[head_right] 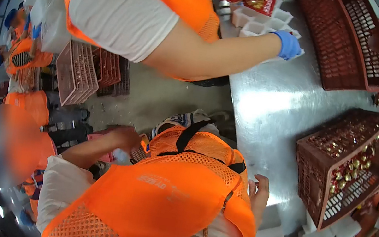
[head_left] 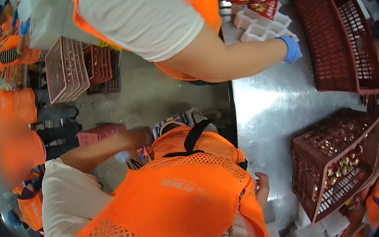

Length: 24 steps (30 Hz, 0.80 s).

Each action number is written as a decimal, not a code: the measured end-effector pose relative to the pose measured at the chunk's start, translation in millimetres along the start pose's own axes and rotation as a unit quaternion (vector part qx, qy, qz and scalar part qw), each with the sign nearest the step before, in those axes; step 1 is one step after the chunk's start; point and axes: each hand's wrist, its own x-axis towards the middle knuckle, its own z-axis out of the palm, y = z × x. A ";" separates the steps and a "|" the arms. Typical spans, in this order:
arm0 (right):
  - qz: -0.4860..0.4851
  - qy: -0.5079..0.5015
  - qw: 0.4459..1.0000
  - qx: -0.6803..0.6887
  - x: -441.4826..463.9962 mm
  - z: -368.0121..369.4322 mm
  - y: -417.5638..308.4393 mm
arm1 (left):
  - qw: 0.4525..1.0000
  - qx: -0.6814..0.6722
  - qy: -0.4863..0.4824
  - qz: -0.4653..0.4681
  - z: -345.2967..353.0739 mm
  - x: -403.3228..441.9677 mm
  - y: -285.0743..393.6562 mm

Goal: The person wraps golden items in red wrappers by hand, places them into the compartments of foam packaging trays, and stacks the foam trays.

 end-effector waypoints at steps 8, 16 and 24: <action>0.040 -0.012 0.999 -0.001 9.5 -4.0 -13.3 | 0.960 -0.098 0.207 -0.162 75.8 74.0 19.7; 0.024 -0.012 1.000 -0.011 22.3 -5.2 -17.1 | 0.607 -0.522 0.589 0.108 -26.3 1.8 44.1; 0.072 0.004 0.997 0.011 8.5 11.0 6.2 | 0.625 -0.503 0.596 -0.033 18.9 70.9 3.4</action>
